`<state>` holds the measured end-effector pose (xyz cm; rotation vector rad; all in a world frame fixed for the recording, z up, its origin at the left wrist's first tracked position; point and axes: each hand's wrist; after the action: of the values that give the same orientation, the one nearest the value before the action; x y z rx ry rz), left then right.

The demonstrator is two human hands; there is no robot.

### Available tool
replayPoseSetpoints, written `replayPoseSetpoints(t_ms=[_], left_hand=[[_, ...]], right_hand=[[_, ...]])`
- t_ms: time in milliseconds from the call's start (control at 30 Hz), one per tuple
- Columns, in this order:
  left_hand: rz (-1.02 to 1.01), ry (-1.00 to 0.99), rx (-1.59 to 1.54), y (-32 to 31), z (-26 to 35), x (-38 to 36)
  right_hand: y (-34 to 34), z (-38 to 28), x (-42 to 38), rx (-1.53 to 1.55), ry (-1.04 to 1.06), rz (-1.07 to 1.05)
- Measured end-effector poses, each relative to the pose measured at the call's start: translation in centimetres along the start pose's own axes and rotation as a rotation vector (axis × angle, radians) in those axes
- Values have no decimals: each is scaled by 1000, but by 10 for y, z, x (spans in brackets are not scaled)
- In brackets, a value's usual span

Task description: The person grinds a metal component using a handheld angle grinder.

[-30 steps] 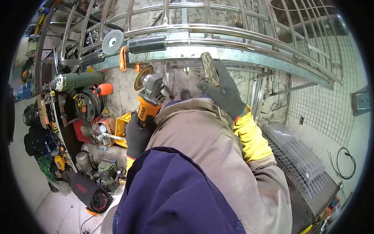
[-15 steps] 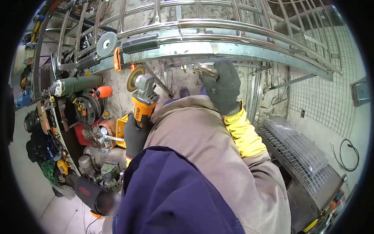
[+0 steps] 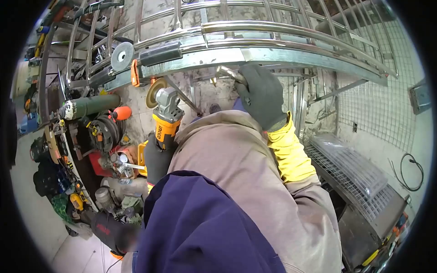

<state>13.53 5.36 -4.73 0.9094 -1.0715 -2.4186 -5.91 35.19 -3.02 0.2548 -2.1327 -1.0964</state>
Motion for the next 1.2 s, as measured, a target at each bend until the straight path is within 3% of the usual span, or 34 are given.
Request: replayPoseSetpoints(t_ms=[67,100,167,300,367,467,800,1200], left_hand=[[-13,0,-8,-1,-5,2],[7,-45,-27,-3,-6,3],[28,-79,-48,-5,-7,2],[13,-59,-43,-5,-2,1],[15,-44,-56,-6,-2,-1],[12,-12,-19,-6,-1,-2],[24,-6,1,-5,0,-1],[22,-56,-42,-9,-8,2]], right_hand=[[-1,-3,0,165,-326,-326],[-4,-3,0,168,-323,-328],[-14,-2,-1,515,-391,-313],[-32,-2,-4,709,-354,-271],[-40,-2,-10,1189,-561,-147],[-36,-1,-9,1361,-670,-134],[-28,6,-10,1395,-634,-163],[-40,22,-28,1483,-383,-141]])
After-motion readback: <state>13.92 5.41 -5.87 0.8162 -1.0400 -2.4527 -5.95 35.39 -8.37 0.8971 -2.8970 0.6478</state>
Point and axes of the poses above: each hand's wrist, its own x-axis towards the middle knuckle, its own y-axis out of the back of the hand, z = x × y, and after that the axes turned 8 degrees about y, right-handed
